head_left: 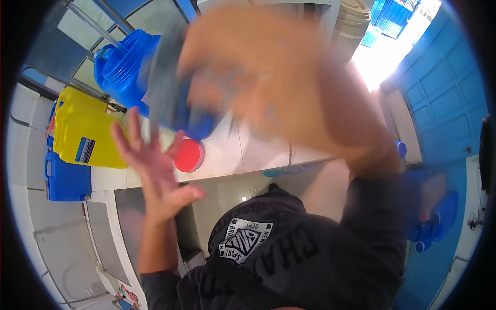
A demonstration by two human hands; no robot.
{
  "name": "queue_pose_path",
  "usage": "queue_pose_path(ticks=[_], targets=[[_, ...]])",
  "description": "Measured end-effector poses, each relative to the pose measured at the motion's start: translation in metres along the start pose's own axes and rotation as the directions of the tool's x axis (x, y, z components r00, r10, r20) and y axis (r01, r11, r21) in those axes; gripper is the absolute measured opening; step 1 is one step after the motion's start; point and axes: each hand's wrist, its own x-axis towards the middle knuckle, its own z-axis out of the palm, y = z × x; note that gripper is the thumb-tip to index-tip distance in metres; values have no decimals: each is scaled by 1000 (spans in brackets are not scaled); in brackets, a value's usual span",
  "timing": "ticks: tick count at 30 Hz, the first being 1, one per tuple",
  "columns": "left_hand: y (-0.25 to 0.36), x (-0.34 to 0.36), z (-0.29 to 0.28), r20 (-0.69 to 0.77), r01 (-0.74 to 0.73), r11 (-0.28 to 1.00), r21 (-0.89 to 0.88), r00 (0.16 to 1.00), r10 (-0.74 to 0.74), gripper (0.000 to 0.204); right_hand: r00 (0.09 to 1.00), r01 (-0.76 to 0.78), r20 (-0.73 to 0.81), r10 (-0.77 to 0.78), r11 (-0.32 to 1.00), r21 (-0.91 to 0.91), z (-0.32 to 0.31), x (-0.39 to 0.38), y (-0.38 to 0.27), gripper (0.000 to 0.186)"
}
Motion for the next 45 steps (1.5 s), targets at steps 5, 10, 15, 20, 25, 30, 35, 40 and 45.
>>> queue_pose_path(ticks=[5, 10, 15, 20, 25, 30, 35, 40, 45], targets=[[-10, -22, -19, -73, 405, 889, 215, 914, -399, 70, 790, -536, -156, 593, 792, 292, 43, -91, 26, 25], [-5, -107, -113, -454, 684, 724, 92, 675, -581, 64, 265, -858, 200, 943, 325, -397, 106, -199, 146, 32], [53, -221, -189, -810, 834, 544, -94, 254, -529, 55, 287, -790, 372, 883, 437, -429, 124, -256, 166, 56], [114, -343, -236, -908, 810, 547, -213, 43, -417, 46, 325, -785, 370, 870, 467, -407, 136, -314, 175, 36], [142, -458, -278, -957, 734, 622, -271, -140, -252, 55, 647, -303, 147, 748, 429, -851, 118, -347, 174, 23], [163, -523, -321, -968, 710, 664, -233, -105, -228, 58, 383, -543, -733, 562, 779, 313, 173, -185, 49, 24], [212, -574, -356, -975, 851, 503, -150, -45, -216, 62, 858, -457, -135, 496, 857, 240, 326, 12, -173, 29], [237, -613, -375, -978, 808, 554, -201, -130, -165, 62, 529, -373, 827, -190, 823, 428, 518, 62, -383, 29], [261, -644, -353, -954, 787, 550, -278, -292, -64, 62, 255, -404, 782, -568, 672, 620, 646, 16, -581, 28]])
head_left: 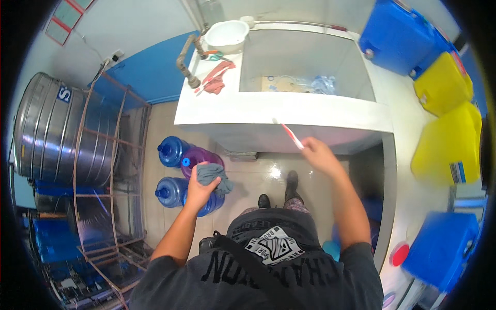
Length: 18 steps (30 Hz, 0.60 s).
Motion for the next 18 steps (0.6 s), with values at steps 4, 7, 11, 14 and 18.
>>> queue_pose_path(ticks=[4, 7, 11, 14, 18], targets=[[-7, -27, -32, -267, 108, 994, -24, 957, -111, 61, 979, -38, 205, 3, 985, 168, 62, 124, -47, 36], [-4, -54, -45, -503, 174, 976, -130, 837, -216, 59, 971, 100, 209, -114, 992, 76, 80, 182, -77, 35], [3, -86, -39, -681, 203, 957, -210, 672, -292, 62, 891, 444, 24, -453, 860, -252, 92, 267, -96, 26], [7, -94, -21, -703, 236, 936, -261, 618, -352, 63, 733, 582, -66, -677, 675, -453, 110, 344, -110, 24], [15, -88, 7, -680, 332, 903, -272, 598, -425, 62, 576, 798, 280, -768, 454, -396, 135, 394, -128, 29]])
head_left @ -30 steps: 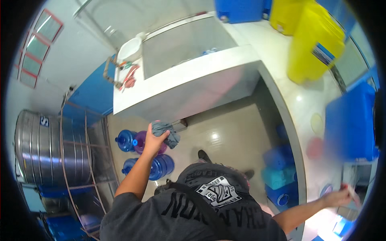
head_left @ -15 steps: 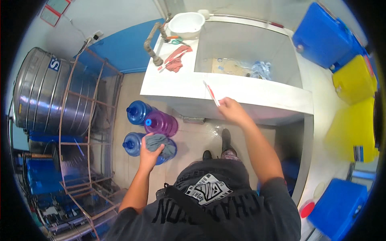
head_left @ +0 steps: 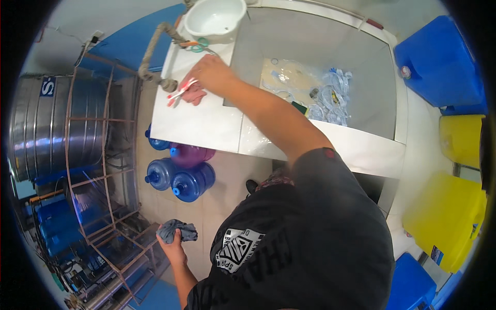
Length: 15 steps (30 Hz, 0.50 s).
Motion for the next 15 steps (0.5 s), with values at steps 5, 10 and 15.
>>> queue_pose_path(ticks=[5, 10, 15], targets=[[9, -10, 26, 58, -20, 991, 131, 998, 12, 62, 997, -41, -65, 34, 993, -109, 18, 2, -15, 27], [20, -6, 40, 15, 77, 993, 86, 997, -79, 62, 995, -92, -35, 94, 995, 43, 1, -19, -14, 25], [33, 4, 53, 51, 51, 987, 154, 997, -59, 61, 941, -112, 334, 58, 983, 144, -52, -77, -42, 20]])
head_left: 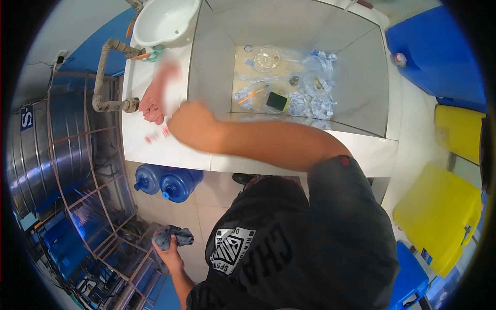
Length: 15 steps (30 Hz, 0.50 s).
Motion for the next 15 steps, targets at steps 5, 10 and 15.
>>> queue_pose_path(ticks=[5, 10, 15], targets=[[17, 21, 18, 51, -35, 999, 33, 998, 33, 59, 999, -17, -34, 13, 991, -132, 23, -17, -29, 17], [30, 38, 31, 148, -100, 995, -13, 984, 101, 59, 943, 31, -328, -53, 997, -71, 17, 0, -10, 17], [21, 39, 25, 106, -89, 994, 70, 991, 81, 60, 989, -25, -149, 27, 1000, 16, -33, -26, 122, 31]])
